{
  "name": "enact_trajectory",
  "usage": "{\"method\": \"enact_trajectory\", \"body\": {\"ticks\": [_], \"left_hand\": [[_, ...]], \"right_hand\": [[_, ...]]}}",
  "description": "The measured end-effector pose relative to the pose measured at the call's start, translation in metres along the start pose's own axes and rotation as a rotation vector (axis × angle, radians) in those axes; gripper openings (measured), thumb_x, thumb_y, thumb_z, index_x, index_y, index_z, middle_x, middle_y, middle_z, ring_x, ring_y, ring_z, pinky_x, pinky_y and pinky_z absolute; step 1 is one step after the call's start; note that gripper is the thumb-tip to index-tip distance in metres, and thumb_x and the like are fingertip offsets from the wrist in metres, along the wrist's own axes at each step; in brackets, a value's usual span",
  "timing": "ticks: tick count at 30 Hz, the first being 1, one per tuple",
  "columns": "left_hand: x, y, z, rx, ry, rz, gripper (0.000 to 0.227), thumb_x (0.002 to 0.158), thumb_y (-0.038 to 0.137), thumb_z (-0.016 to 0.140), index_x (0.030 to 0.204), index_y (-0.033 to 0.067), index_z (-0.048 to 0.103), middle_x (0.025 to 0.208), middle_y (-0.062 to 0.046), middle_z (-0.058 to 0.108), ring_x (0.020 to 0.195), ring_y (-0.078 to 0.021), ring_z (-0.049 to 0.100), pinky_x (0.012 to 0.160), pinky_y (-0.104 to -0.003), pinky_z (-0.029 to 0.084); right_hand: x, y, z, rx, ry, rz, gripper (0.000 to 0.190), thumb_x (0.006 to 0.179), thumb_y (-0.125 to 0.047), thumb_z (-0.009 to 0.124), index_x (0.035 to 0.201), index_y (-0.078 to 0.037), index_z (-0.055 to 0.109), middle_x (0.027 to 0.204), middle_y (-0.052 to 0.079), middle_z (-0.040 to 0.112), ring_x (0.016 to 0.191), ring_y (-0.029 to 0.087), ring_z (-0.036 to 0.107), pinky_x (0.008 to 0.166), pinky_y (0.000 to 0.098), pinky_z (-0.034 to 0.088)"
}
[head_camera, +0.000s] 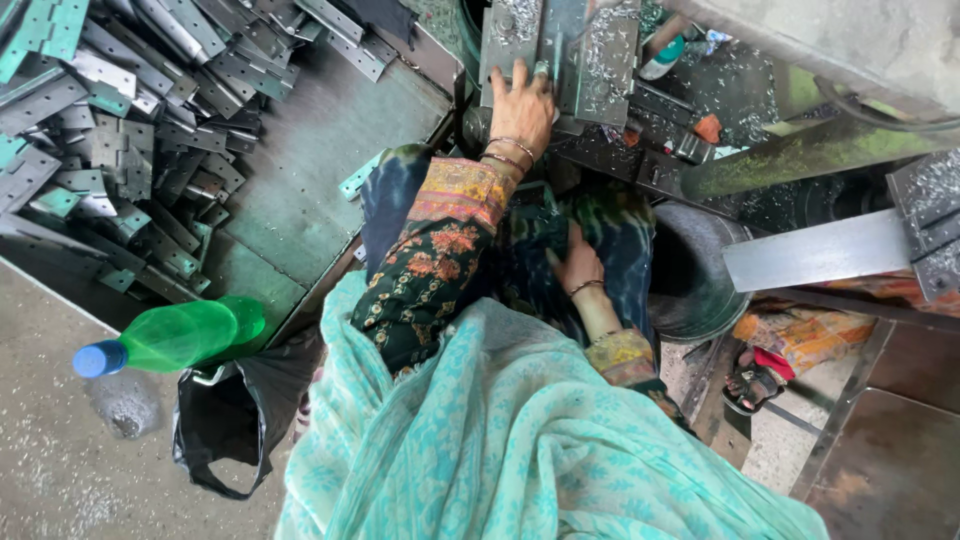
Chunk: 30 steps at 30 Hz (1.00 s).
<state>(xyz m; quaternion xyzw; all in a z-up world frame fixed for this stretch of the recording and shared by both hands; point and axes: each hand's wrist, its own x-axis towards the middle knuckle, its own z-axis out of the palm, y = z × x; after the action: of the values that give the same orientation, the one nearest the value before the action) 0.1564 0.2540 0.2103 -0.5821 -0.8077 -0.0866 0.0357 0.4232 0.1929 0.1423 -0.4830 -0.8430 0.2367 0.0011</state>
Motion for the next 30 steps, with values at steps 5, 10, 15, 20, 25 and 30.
{"method": "enact_trajectory", "body": {"ticks": [5,10,15,20,25,30], "left_hand": [[0.019,0.000,0.018,-0.048,0.025,-0.030,0.029,0.098,0.024,0.057,0.117,0.0129,0.075,0.134,-0.006,0.062,0.140,-0.0360,0.036,0.110,-0.070,0.028],[0.033,-0.001,0.033,-0.041,0.034,-0.016,0.033,0.094,0.020,0.057,0.121,0.0108,0.073,0.134,-0.006,0.062,0.140,-0.0357,0.037,0.111,-0.069,0.028],[0.022,-0.002,0.036,-0.074,0.143,-0.030,0.037,0.093,0.021,0.057,0.124,0.0099,0.073,0.132,-0.007,0.062,0.138,-0.0385,0.037,0.109,-0.071,0.028],[0.033,-0.001,0.028,-0.052,0.056,-0.054,0.033,0.095,0.026,0.054,0.116,0.0113,0.075,0.136,-0.004,0.060,0.142,-0.0390,0.032,0.111,-0.073,0.024],[0.049,0.005,0.027,-0.015,0.011,-0.116,0.032,0.101,0.026,0.050,0.115,0.0145,0.076,0.137,-0.006,0.060,0.145,-0.0375,0.030,0.114,-0.073,0.021],[0.048,0.010,0.029,-0.006,0.031,-0.099,0.032,0.099,0.024,0.052,0.116,0.0130,0.077,0.140,-0.006,0.058,0.144,-0.0385,0.030,0.113,-0.073,0.022]], "right_hand": [[-0.002,-0.010,-0.040,-0.123,-0.061,-0.024,0.079,0.084,-0.035,0.076,0.150,-0.011,0.040,0.111,0.027,0.071,0.102,0.050,0.067,0.083,0.0574,0.055],[-0.003,-0.006,-0.004,-0.112,-0.022,0.034,0.080,0.087,-0.042,0.076,0.151,-0.012,0.038,0.109,0.027,0.071,0.097,0.049,0.068,0.080,0.0582,0.055],[-0.004,-0.002,0.026,-0.017,0.071,-0.011,0.070,0.089,-0.041,0.074,0.147,-0.015,0.043,0.113,0.024,0.073,0.099,0.048,0.069,0.080,0.0573,0.056],[0.002,-0.004,-0.014,-0.095,-0.050,0.039,0.076,0.086,-0.041,0.076,0.147,-0.011,0.042,0.109,0.028,0.071,0.098,0.049,0.068,0.081,0.0581,0.055],[0.003,0.003,-0.020,-0.156,-0.071,0.018,0.079,0.084,-0.041,0.076,0.149,-0.010,0.042,0.108,0.027,0.072,0.098,0.048,0.069,0.081,0.0574,0.056],[-0.002,0.018,0.032,-0.043,0.106,-0.040,0.077,0.086,-0.042,0.076,0.148,-0.011,0.042,0.113,0.027,0.070,0.098,0.048,0.068,0.079,0.0567,0.055]]}}
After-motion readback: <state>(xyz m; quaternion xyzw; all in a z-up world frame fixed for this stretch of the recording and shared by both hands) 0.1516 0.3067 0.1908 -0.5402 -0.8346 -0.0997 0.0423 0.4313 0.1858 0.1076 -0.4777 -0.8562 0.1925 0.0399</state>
